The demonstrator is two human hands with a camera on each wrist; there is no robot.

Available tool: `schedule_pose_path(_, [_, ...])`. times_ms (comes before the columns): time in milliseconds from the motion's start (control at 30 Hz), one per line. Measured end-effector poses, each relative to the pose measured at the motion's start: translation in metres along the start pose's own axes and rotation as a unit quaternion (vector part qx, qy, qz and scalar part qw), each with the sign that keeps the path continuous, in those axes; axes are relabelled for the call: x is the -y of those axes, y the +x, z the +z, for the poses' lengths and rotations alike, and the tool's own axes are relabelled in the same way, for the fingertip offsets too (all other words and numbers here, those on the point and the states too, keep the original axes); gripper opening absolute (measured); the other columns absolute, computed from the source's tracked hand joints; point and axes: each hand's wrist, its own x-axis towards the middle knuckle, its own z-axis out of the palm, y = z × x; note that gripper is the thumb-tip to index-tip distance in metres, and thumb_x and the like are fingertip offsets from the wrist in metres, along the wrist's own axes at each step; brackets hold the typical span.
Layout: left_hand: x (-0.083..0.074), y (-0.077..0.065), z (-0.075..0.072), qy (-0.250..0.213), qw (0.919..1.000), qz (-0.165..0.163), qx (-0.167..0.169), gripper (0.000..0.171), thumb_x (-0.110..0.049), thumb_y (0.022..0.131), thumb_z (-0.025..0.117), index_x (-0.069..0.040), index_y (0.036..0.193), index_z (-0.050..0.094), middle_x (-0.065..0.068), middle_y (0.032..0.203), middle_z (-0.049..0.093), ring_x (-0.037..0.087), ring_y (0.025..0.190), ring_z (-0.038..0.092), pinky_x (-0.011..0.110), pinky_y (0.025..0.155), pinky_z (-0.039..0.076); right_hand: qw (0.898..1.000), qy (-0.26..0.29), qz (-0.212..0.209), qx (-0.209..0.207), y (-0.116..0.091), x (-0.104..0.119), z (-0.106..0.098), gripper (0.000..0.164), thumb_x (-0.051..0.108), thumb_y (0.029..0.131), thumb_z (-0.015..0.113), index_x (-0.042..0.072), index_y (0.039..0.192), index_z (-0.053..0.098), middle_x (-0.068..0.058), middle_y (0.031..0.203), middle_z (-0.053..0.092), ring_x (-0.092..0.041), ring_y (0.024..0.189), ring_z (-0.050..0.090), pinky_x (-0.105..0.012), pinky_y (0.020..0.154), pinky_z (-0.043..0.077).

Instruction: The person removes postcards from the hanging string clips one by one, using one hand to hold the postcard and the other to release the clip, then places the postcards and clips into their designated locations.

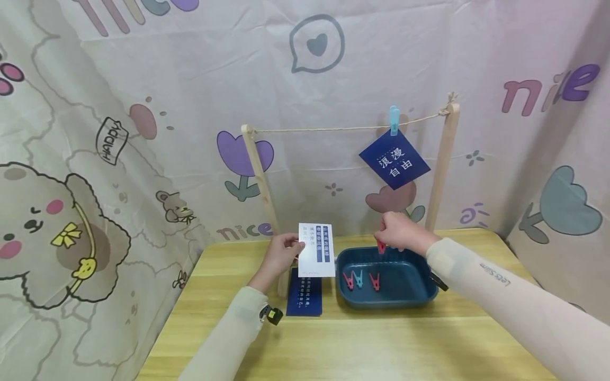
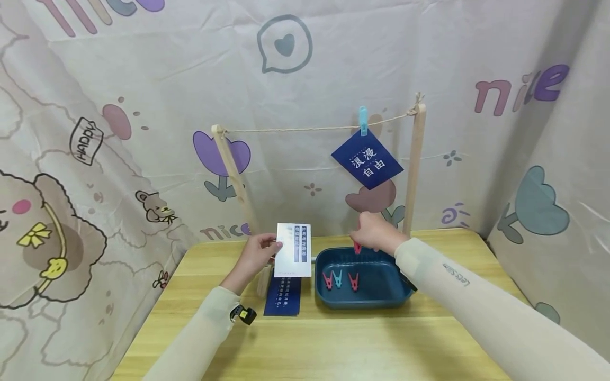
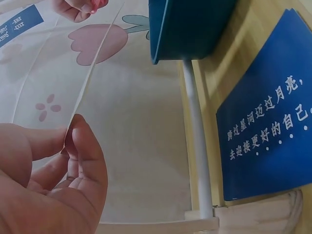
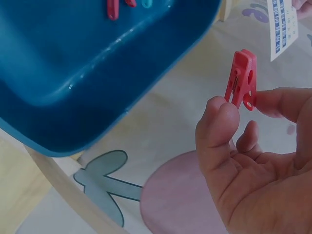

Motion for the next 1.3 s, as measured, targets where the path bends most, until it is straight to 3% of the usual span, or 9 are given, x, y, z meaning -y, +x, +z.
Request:
schedule_pose_path(300, [0.006, -0.002, 0.002, 0.016, 0.9997, -0.015, 0.008, 0.029, -0.011, 0.106, 0.068, 0.002, 0.133, 0.072, 0.014, 0.102, 0.072, 0.021, 0.085, 0.068, 0.044, 0.078, 0.068, 1.000, -0.006, 0.017, 0.008, 0.000, -0.013, 0.013, 0.029, 0.020, 0.102, 0.067, 0.010, 0.076, 0.058, -0.001, 0.060, 0.057, -0.017, 0.048, 0.059, -0.024, 0.045, 0.050])
schedule_pose_path(500, [0.015, -0.005, 0.002, 0.032, 0.9993, -0.013, 0.015, 0.022, -0.010, 0.107, 0.067, -0.005, 0.126, 0.074, 0.013, 0.104, 0.071, 0.022, 0.085, 0.067, 0.054, 0.083, 0.067, 0.999, -0.009, 0.028, 0.012, -0.001, -0.020, 0.020, 0.025, 0.022, 0.102, 0.067, 0.009, 0.082, 0.060, -0.003, 0.063, 0.059, -0.017, 0.050, 0.061, -0.025, 0.046, 0.052])
schedule_pose_path(633, [0.021, -0.007, 0.002, 0.033, 0.9991, -0.011, 0.022, 0.016, -0.011, 0.108, 0.066, -0.005, 0.121, 0.073, 0.013, 0.108, 0.072, 0.023, 0.086, 0.068, 0.048, 0.080, 0.068, 0.999, -0.009, 0.029, 0.011, -0.003, -0.025, 0.027, 0.026, 0.021, 0.102, 0.066, 0.009, 0.080, 0.060, -0.003, 0.063, 0.058, -0.018, 0.048, 0.060, -0.026, 0.046, 0.051])
schedule_pose_path(833, [0.029, -0.009, 0.003, 0.026, 0.9989, -0.026, 0.030, 0.031, -0.011, 0.106, 0.068, 0.001, 0.135, 0.070, 0.014, 0.103, 0.074, 0.022, 0.083, 0.070, 0.047, 0.080, 0.068, 0.999, -0.011, 0.029, 0.013, -0.004, -0.031, 0.037, 0.041, 0.016, 0.101, 0.067, 0.014, 0.062, 0.053, 0.001, 0.052, 0.053, -0.017, 0.043, 0.057, -0.028, 0.044, 0.050])
schedule_pose_path(1033, [0.034, -0.014, 0.004, 0.022, 0.9982, -0.042, 0.037, 0.035, -0.009, 0.106, 0.067, 0.002, 0.139, 0.068, 0.013, 0.104, 0.074, 0.021, 0.085, 0.071, 0.037, 0.075, 0.067, 0.999, -0.013, 0.040, 0.021, -0.005, -0.033, 0.045, 0.033, 0.017, 0.103, 0.069, 0.011, 0.072, 0.059, -0.001, 0.056, 0.057, -0.017, 0.045, 0.059, -0.029, 0.046, 0.056])
schedule_pose_path(1300, [0.046, -0.022, 0.005, 0.031, 0.9969, -0.054, 0.048, 0.034, -0.009, 0.106, 0.068, 0.003, 0.138, 0.068, 0.013, 0.109, 0.075, 0.021, 0.088, 0.073, 0.034, 0.075, 0.067, 0.999, -0.012, 0.037, 0.038, -0.006, -0.046, 0.062, 0.050, 0.017, 0.104, 0.069, 0.015, 0.056, 0.056, 0.003, 0.046, 0.050, -0.017, 0.040, 0.057, -0.031, 0.044, 0.054])
